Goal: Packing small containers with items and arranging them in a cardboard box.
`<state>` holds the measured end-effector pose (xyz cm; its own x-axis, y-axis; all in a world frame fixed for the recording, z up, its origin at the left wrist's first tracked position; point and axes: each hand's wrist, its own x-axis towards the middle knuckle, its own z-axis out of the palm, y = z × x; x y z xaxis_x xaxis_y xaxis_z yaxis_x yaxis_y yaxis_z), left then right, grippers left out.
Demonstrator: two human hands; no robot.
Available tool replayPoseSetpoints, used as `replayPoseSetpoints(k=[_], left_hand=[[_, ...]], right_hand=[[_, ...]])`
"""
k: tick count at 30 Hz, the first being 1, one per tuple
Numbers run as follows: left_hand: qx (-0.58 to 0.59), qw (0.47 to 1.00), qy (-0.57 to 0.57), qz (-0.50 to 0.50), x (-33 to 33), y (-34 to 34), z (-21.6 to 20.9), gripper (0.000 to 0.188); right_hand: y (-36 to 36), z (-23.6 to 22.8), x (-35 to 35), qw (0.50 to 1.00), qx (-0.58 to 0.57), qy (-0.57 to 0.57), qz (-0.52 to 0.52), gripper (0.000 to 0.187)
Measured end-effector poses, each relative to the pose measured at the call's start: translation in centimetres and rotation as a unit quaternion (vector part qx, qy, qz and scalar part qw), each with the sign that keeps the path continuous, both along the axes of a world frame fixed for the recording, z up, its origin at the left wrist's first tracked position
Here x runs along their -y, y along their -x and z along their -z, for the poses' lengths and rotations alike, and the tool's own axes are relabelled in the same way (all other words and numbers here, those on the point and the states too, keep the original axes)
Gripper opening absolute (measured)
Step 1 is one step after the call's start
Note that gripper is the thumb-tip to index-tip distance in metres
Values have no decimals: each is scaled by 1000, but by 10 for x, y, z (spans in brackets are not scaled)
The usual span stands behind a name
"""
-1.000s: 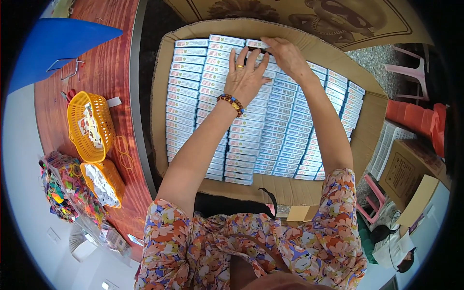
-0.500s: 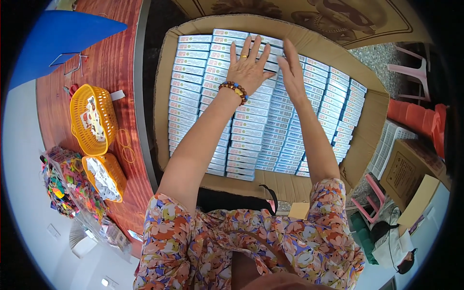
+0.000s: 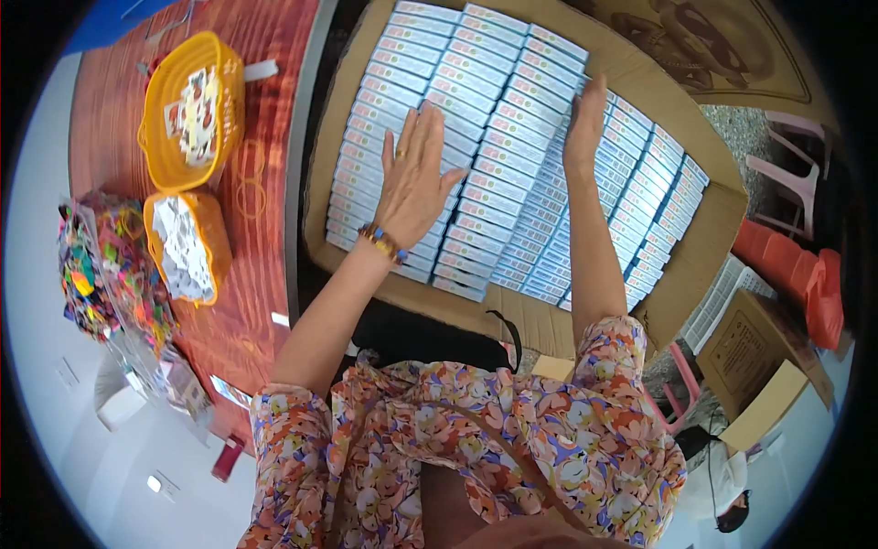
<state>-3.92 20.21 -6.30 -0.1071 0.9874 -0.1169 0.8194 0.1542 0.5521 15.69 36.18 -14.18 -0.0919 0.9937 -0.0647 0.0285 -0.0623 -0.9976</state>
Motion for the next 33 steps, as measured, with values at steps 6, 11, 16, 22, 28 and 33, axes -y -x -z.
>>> replayPoseSetpoints(k=[6, 11, 16, 22, 28, 33], left_hand=[[116, 989, 24, -88, 109, -7, -56, 78], [185, 967, -5, -175, 172, -31, -68, 78], [179, 946, -40, -266, 215, -42, -89, 71], [239, 877, -92, -407, 290, -57, -116, 66], [-34, 844, -289, -450, 356, -38, -136, 38], [-265, 656, -162, -687, 471, 47, -122, 68]], right_hand=[[-1, 10, 110, 996, 77, 48, -15, 68], [12, 8, 119, 996, 14, 80, 31, 69], [-18, 15, 146, 998, 36, 53, -26, 70], [-14, 37, 223, 978, 110, 144, -100, 64], [-83, 59, 165, 972, 189, 48, -134, 67], [-12, -74, 185, 970, 151, -129, -142, 60]])
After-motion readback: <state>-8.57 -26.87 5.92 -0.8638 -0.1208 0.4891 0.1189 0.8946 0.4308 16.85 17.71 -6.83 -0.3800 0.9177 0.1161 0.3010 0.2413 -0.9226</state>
